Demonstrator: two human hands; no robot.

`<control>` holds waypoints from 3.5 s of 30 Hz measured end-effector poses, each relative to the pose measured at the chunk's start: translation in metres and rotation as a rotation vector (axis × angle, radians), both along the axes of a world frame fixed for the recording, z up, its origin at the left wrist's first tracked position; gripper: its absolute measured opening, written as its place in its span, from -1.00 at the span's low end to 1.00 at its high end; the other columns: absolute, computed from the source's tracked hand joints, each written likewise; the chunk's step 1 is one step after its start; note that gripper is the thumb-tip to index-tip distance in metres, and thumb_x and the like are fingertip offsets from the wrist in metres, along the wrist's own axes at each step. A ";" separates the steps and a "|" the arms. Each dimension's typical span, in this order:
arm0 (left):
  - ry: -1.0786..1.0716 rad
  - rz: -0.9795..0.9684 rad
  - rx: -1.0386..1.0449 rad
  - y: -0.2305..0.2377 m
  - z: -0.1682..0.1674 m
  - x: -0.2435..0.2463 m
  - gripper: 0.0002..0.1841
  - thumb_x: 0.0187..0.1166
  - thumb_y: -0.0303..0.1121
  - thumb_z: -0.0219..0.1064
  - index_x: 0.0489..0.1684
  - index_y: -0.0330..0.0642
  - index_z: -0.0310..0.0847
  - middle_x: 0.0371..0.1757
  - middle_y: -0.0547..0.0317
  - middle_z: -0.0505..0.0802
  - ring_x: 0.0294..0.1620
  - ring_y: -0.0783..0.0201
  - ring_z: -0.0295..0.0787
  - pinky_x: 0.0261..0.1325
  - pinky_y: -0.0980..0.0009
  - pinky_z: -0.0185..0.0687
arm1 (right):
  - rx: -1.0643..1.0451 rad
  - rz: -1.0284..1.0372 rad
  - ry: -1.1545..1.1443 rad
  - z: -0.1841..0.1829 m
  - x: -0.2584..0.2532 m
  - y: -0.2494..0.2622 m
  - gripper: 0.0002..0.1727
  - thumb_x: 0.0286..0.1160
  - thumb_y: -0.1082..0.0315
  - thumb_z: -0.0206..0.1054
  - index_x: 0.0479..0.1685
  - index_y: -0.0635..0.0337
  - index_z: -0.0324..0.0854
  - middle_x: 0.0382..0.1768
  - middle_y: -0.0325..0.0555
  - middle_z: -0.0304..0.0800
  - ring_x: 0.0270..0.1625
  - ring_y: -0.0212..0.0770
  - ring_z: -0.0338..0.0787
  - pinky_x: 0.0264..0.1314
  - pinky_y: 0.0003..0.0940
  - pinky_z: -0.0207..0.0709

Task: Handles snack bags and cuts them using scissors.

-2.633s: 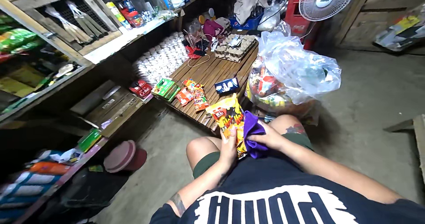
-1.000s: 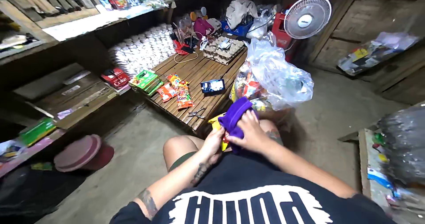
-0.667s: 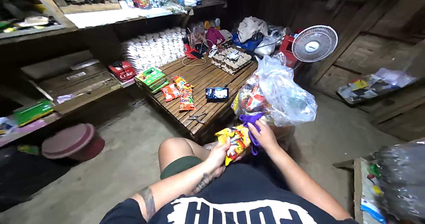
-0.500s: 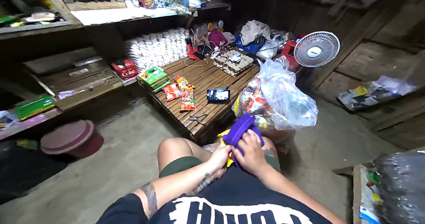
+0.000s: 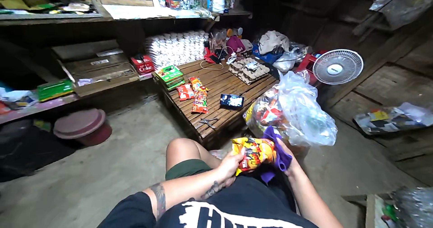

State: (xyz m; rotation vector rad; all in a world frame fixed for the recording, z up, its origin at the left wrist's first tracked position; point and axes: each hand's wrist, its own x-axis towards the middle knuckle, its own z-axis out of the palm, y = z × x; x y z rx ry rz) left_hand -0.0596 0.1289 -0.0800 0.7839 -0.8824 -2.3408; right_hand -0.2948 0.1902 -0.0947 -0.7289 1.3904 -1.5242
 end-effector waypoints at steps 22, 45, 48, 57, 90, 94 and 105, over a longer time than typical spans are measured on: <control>0.027 -0.060 -0.116 0.001 0.003 0.001 -0.58 0.93 -0.16 -0.16 0.41 -0.31 0.37 -0.02 -0.01 0.85 -0.02 0.20 0.88 0.09 0.24 0.83 | 0.024 -0.386 1.082 0.009 -0.010 0.003 -0.53 0.47 0.33 0.42 0.17 0.64 0.61 0.10 0.50 0.75 0.24 0.34 0.76 0.40 0.24 0.52; 0.109 0.183 0.491 -0.015 -0.001 0.001 -0.64 0.92 -0.20 -0.14 0.40 -0.24 0.36 0.05 -0.14 0.78 -0.03 0.08 0.85 -0.03 0.25 0.83 | -0.569 -0.116 1.628 -0.022 0.001 -0.026 -0.67 0.58 0.06 0.25 -0.25 0.04 0.85 0.04 0.09 0.88 0.37 0.19 0.73 0.61 0.22 0.38; 0.095 0.139 0.488 -0.013 -0.002 0.000 -0.69 0.91 -0.23 -0.14 0.20 -0.24 0.43 -0.13 -0.05 0.78 -0.18 0.16 0.84 -0.13 0.32 0.83 | -0.643 -0.060 1.639 -0.017 0.030 -0.015 -0.66 0.60 0.02 0.21 -0.40 -0.02 0.76 -0.08 -0.01 0.84 0.36 0.09 0.71 0.77 0.24 0.10; 0.016 0.101 0.486 -0.013 -0.001 -0.001 -0.71 0.92 -0.25 -0.15 0.28 -0.23 0.36 -0.11 -0.11 0.79 -0.27 0.15 0.86 -0.33 0.41 0.79 | -0.444 -0.074 1.569 -0.015 0.006 -0.018 -0.66 0.40 0.21 0.25 -0.26 0.25 0.89 -0.01 0.38 0.85 0.18 0.41 0.80 0.33 0.27 0.59; -0.088 0.004 -0.273 0.000 -0.006 0.000 -0.77 0.76 -0.56 -0.06 0.02 -0.20 0.56 -0.28 0.29 0.82 -0.21 0.47 0.78 0.00 0.45 0.73 | -0.497 0.016 1.642 -0.006 0.085 -0.009 -0.40 0.79 -0.11 -0.15 -0.37 -0.04 0.75 0.03 -0.06 0.86 0.40 0.17 0.70 0.61 0.39 0.27; 0.011 -0.066 -0.294 -0.003 -0.009 0.003 -0.70 0.88 -0.35 -0.08 0.29 -0.33 0.45 -0.11 0.12 0.86 -0.08 0.34 0.85 0.12 0.34 0.78 | -0.211 0.049 1.443 0.028 0.059 -0.025 -0.45 0.67 -0.07 0.10 -0.11 0.20 0.87 0.30 0.22 0.78 0.54 0.33 0.60 0.59 0.40 0.32; 0.143 -0.023 -0.215 -0.005 -0.010 0.008 -0.67 0.88 -0.34 -0.06 0.38 -0.36 0.41 0.00 -0.02 0.88 0.04 0.19 0.89 0.22 0.21 0.80 | 0.012 0.050 0.084 0.034 0.001 -0.010 -0.49 0.77 0.17 0.10 0.58 0.23 0.32 0.04 -0.17 0.84 0.04 -0.43 0.84 0.17 -0.46 0.74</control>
